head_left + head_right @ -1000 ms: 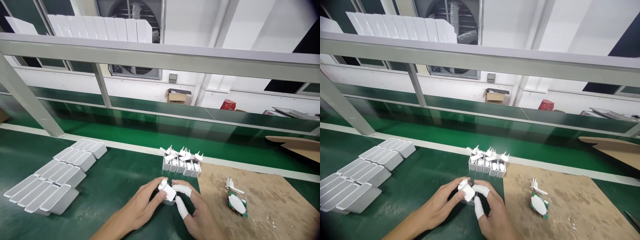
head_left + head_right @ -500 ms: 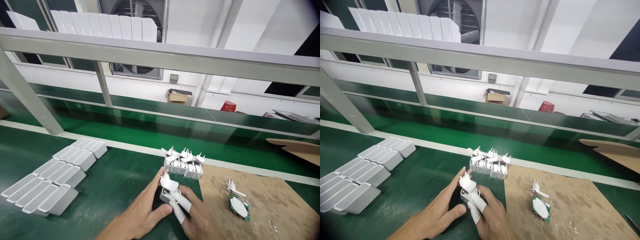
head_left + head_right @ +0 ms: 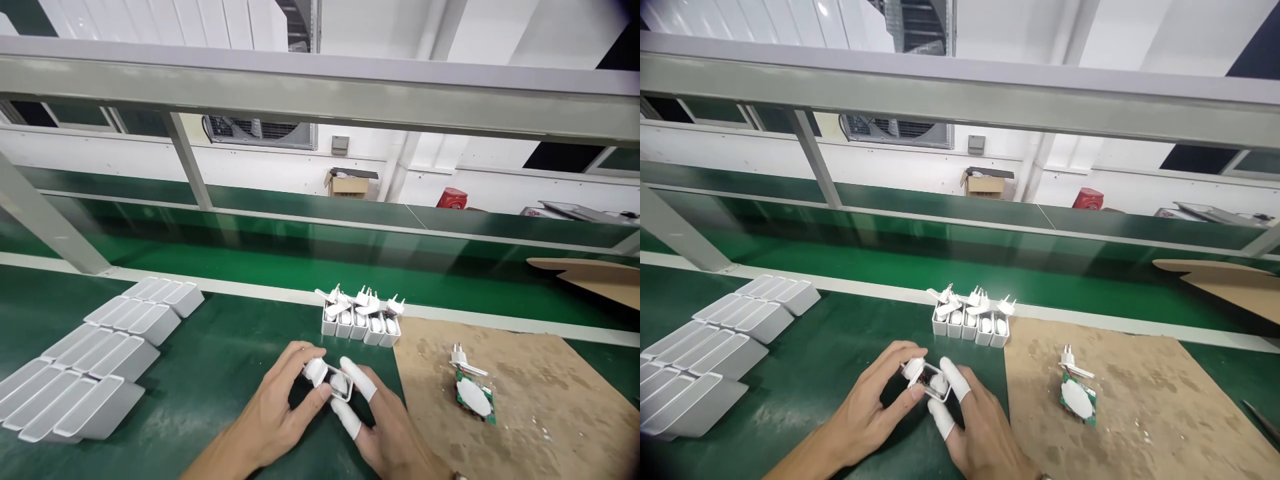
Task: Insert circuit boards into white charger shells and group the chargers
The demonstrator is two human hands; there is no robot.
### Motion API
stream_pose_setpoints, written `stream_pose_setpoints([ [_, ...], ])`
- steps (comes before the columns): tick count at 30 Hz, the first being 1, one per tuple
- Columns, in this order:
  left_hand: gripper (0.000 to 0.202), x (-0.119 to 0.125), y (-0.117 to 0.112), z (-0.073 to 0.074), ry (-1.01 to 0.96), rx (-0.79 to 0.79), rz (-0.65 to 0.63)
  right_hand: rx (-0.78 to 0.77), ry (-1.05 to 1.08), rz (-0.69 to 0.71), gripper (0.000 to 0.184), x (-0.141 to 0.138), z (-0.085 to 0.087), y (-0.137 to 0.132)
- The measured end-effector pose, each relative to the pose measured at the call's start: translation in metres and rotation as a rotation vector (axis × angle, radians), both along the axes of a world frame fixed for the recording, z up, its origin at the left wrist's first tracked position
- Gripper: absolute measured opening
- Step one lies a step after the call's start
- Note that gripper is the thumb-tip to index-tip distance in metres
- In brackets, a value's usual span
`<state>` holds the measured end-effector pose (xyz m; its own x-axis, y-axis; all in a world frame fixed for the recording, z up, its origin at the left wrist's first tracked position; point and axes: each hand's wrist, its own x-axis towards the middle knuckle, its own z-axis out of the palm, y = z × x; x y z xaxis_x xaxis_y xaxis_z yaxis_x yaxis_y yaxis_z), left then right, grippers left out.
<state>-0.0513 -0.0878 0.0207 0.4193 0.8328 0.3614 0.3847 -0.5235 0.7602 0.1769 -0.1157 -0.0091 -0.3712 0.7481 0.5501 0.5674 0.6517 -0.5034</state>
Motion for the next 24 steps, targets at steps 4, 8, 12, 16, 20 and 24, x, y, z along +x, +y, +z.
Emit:
stream_pose_setpoints([
  [4, 0.034, 0.001, 0.001, 0.003, 0.018, -0.017, -0.024, 0.046, -0.114, 0.118, 0.048, 0.003, 0.002, -0.001],
  [8, 0.035, -0.001, 0.002, 0.002, 0.022, -0.022, -0.026, 0.000, -0.080, 0.046, 0.051, 0.003, 0.001, 0.000],
  [12, 0.036, -0.001, 0.002, 0.002, 0.019, 0.009, -0.028, -0.012, -0.048, 0.076, 0.052, 0.003, 0.000, 0.001],
  [16, 0.037, -0.001, 0.002, 0.001, 0.029, -0.018, -0.020, -0.052, -0.037, 0.052, 0.050, 0.003, -0.005, 0.000],
  [20, 0.055, -0.003, 0.001, -0.004, 0.045, -0.129, 0.040, 0.111, -0.093, 0.036, 0.051, 0.003, -0.010, -0.001],
  [24, 0.075, -0.005, 0.002, -0.008, -0.009, -0.213, 0.023, 0.153, -0.082, 0.096, 0.052, 0.004, -0.006, 0.001],
])
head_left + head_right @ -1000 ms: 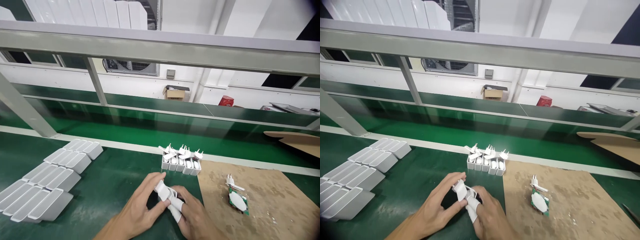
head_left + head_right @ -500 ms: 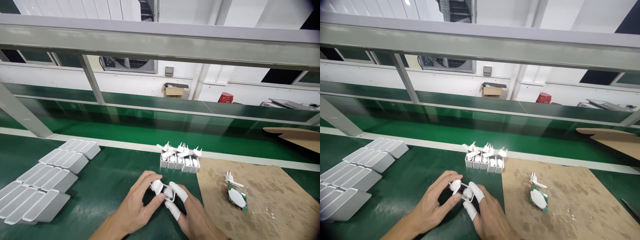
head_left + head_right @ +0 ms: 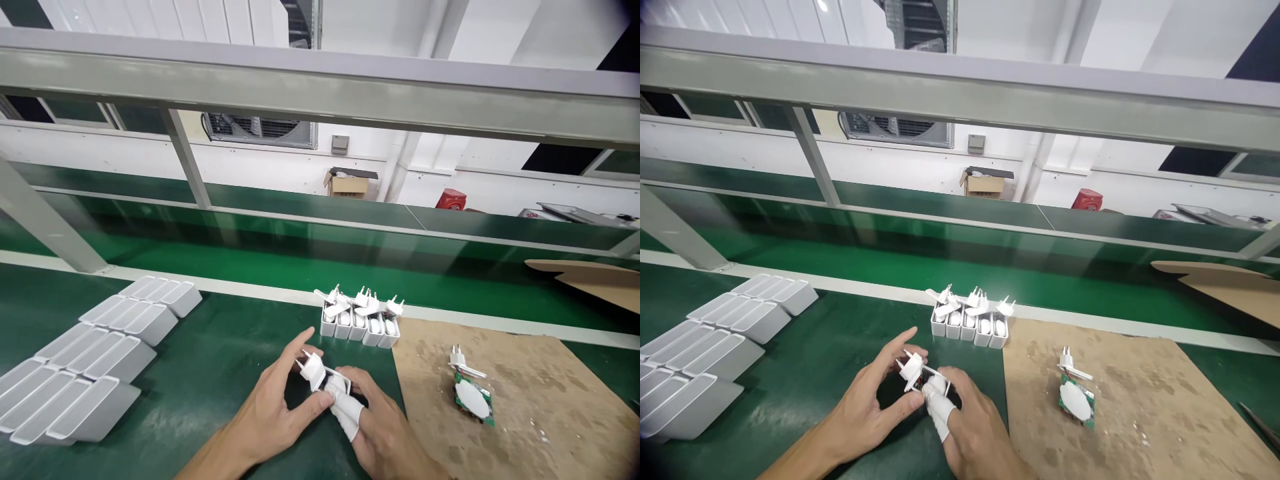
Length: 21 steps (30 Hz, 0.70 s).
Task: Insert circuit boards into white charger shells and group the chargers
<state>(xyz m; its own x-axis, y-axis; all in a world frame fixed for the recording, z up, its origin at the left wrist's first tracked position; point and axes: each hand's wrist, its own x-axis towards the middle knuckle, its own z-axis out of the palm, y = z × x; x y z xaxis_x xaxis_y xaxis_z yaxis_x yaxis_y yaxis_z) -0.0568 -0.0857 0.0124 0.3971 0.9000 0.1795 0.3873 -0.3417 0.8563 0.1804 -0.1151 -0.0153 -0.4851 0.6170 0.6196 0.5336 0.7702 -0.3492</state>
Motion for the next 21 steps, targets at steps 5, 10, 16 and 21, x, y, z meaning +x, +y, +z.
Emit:
stream_pose_setpoints([
  [5, 0.100, 0.001, 0.002, -0.004, -0.113, 0.026, -0.027, -0.107, 0.028, -0.026, 0.048, 0.005, 0.009, 0.001],
  [10, 0.120, 0.008, 0.000, -0.009, -0.125, 0.030, -0.045, -0.341, 0.178, -0.001, 0.037, -0.001, 0.009, 0.002],
  [16, 0.104, 0.022, -0.016, -0.004, -0.011, 0.284, 0.020, -1.069, 0.951, 0.094, 0.038, -0.018, 0.003, 0.001],
  [21, 0.091, 0.028, -0.020, -0.002, 0.000, 0.491, 0.049, -1.181, 0.983, 0.111, 0.048, -0.020, 0.005, -0.002],
])
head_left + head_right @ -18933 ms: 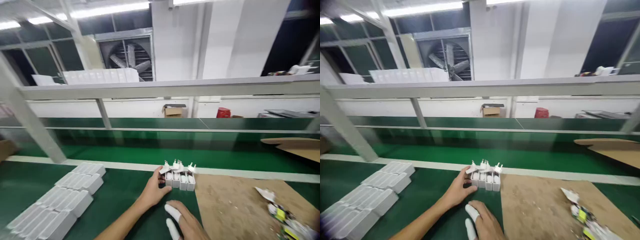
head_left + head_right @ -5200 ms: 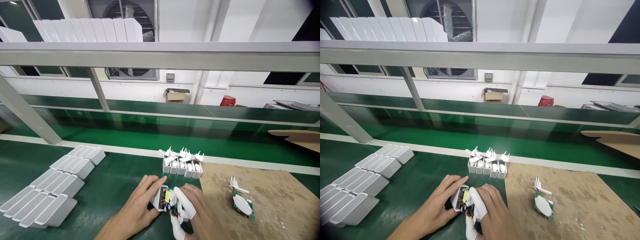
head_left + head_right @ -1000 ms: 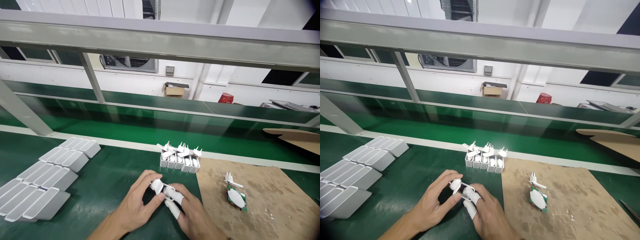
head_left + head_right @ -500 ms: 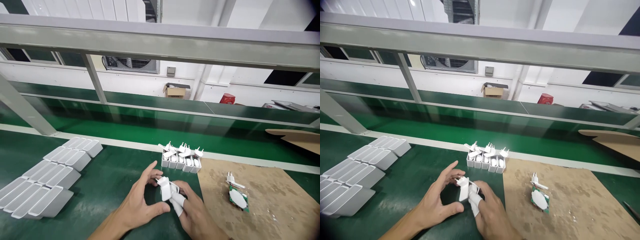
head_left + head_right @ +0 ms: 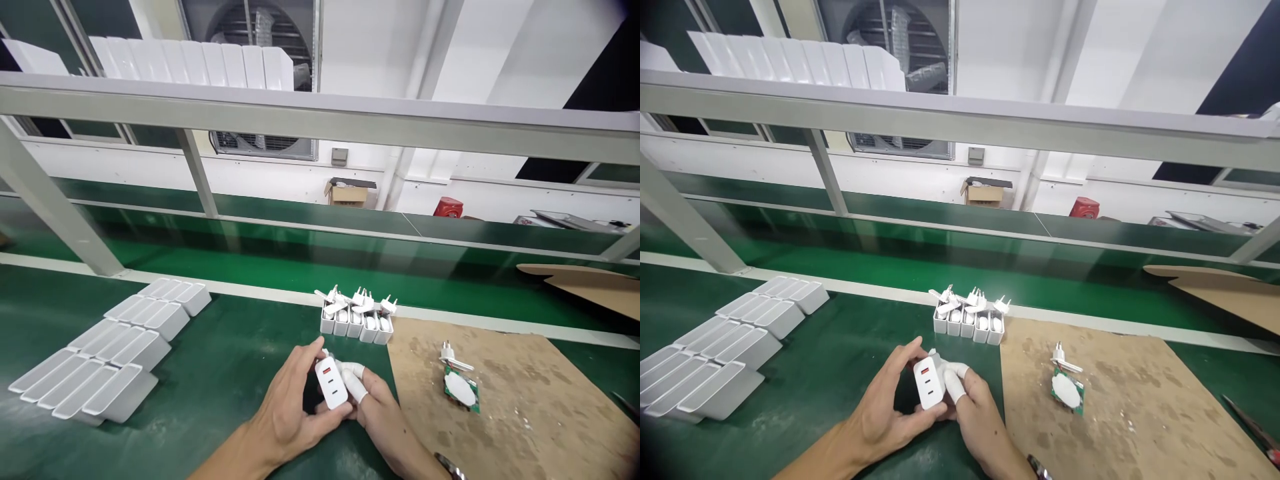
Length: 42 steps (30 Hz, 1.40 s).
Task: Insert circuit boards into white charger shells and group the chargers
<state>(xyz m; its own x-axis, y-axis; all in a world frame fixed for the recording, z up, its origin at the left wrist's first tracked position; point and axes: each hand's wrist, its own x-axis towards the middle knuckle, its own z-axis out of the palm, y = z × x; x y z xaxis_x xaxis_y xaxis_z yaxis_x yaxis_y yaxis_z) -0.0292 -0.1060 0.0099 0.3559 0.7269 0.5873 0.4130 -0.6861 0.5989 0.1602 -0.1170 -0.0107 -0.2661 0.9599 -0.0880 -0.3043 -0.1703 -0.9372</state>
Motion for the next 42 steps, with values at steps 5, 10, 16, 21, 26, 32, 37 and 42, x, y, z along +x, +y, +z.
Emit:
stream_pose_setpoints([
  [5, 0.093, -0.001, 0.001, 0.000, 0.010, 0.021, 0.003, 0.040, -0.090, -0.006, 0.053, 0.000, 0.002, -0.001],
  [10, 0.082, -0.011, 0.009, 0.009, 0.086, 0.085, 0.042, 0.334, -0.235, -0.136, 0.043, 0.000, 0.001, -0.004],
  [16, 0.072, -0.043, 0.048, 0.000, -0.044, -0.310, 0.331, 0.665, -0.570, -0.090, 0.032, 0.002, -0.009, -0.006],
  [21, 0.084, -0.043, 0.090, -0.011, -0.114, -0.453, 0.271, 0.897, -0.864, -0.023, 0.047, -0.002, -0.007, -0.012],
  [26, 0.102, -0.020, 0.111, -0.004, -0.077, -0.528, 0.174, 0.980, -1.041, 0.023, 0.055, -0.008, -0.020, -0.006],
  [32, 0.129, 0.004, 0.107, 0.000, -0.046, -0.439, 0.352, 1.026, -1.065, 0.013, 0.034, -0.017, -0.072, 0.017],
  [37, 0.136, 0.035, 0.092, -0.004, -0.014, -0.264, 0.519, 0.962, -1.056, -0.088, 0.034, -0.033, -0.106, 0.022],
  [42, 0.128, 0.067, 0.087, 0.000, 0.140, -0.031, 0.638, 0.922, -1.049, -0.190, 0.035, -0.042, -0.120, 0.024],
])
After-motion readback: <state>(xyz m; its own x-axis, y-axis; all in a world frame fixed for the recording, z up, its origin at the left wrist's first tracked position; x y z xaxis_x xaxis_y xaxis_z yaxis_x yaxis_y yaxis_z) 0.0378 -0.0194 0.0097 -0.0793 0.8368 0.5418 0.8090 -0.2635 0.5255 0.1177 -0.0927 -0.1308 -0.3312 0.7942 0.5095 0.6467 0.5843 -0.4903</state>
